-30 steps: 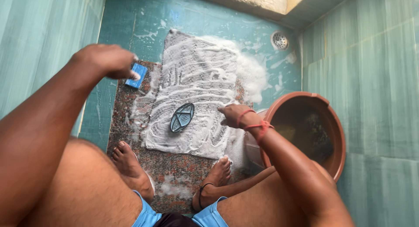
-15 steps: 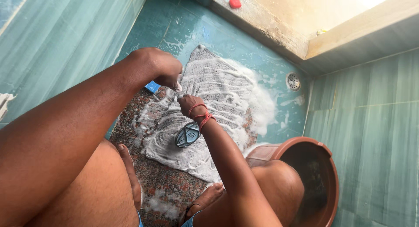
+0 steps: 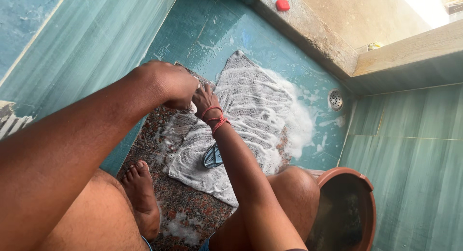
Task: The person scrubs a soap-covered floor mat using a brush and then rinses the brush in a bucket of water.
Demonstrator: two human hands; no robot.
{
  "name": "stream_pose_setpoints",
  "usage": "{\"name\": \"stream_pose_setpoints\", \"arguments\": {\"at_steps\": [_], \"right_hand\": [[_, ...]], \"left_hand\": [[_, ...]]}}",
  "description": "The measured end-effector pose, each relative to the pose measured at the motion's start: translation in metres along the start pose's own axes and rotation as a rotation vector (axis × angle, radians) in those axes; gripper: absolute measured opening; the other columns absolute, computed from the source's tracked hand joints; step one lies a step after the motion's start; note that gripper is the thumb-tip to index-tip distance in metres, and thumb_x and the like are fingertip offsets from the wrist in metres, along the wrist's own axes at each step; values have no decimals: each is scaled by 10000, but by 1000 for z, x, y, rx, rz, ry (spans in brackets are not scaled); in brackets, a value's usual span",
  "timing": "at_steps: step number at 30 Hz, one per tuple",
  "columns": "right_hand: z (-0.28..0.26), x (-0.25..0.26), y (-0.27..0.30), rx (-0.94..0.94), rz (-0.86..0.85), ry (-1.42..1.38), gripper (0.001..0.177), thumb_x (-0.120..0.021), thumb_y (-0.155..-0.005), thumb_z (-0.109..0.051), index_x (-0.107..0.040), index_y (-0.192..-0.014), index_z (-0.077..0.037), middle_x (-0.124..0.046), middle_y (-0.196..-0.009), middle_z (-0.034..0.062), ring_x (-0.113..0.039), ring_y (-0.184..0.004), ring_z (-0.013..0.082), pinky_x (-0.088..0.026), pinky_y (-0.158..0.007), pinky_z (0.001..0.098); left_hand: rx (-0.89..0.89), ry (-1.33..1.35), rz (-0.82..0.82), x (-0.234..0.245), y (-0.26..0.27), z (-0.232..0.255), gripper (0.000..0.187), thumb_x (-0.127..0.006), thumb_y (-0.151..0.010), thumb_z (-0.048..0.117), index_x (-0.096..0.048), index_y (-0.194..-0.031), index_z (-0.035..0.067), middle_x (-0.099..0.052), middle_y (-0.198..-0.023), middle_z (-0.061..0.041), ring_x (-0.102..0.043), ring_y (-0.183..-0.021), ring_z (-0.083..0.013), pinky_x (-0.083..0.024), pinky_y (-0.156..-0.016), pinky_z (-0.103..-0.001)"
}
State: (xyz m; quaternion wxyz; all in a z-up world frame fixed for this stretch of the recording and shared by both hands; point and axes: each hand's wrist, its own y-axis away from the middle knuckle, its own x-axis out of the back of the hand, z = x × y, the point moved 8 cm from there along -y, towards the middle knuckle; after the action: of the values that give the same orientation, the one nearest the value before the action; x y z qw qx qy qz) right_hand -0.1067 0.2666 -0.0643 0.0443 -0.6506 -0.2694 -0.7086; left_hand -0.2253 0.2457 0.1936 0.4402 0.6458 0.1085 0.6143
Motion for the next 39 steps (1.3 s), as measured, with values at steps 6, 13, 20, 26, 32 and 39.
{"name": "stream_pose_setpoints", "arguments": {"at_steps": [6, 13, 20, 26, 32, 39], "right_hand": [[-12, -36, -14, 31, -163, 103, 720, -774, -746, -356, -501, -1400, -230, -429, -1475, 22, -191, -1477, 306, -526, -878, 440], [7, -80, -22, 16, -75, 108, 339, -635, -987, -360, -655, -1293, -216, -629, -1331, 41, -556, -1291, 231, -544, -901, 421], [8, -57, -38, 74, 178, 265, 309, -657, -1036, -292, -650, -1324, -181, -630, -1354, 13, -514, -1342, 278, -535, -771, 356], [8, -40, -20, 154, 288, 233, 733, -741, -694, -552, -643, -1303, -156, -608, -1313, 92, -494, -1299, 314, -489, -942, 434], [38, -26, -7, -83, 204, -163, 870, -758, -593, -644, -658, -1238, -68, -644, -1207, 154, -584, -1131, 323, -516, -931, 455], [74, -39, 3, -490, -192, -1640, 569, -626, -906, -514, -670, -1138, 4, -736, -973, 123, -709, -846, 250, -583, -839, 424]], "left_hand": [[53, 26, -24, 2, 11, -8, 397, -729, -838, 121, -745, -1235, 135, -691, -1292, -141, -677, -1201, -286, -453, -1083, -546], [-18, 60, 20, 6, 2, 3, 362, -734, -853, 206, -772, -1193, 90, -741, -1228, -149, -715, -1142, -278, -553, -992, -478], [-5, 36, -20, -11, -3, 3, 359, -720, -857, 213, -753, -1195, 97, -725, -1237, -131, -704, -1146, -268, -531, -1002, -471], [1, 55, 0, -2, -1, 6, 345, -774, -815, 157, -799, -1157, 123, -754, -1207, -123, -719, -1124, -267, -525, -983, -494], [9, 17, 15, 10, -4, 3, 355, -788, -860, 253, -770, -1198, 147, -736, -1223, -114, -699, -1123, -273, -511, -1001, -523], [34, -13, -25, -2, -14, -9, 409, -751, -903, 392, -748, -1248, 172, -735, -1220, -100, -703, -1130, -248, -527, -1023, -456]]}}
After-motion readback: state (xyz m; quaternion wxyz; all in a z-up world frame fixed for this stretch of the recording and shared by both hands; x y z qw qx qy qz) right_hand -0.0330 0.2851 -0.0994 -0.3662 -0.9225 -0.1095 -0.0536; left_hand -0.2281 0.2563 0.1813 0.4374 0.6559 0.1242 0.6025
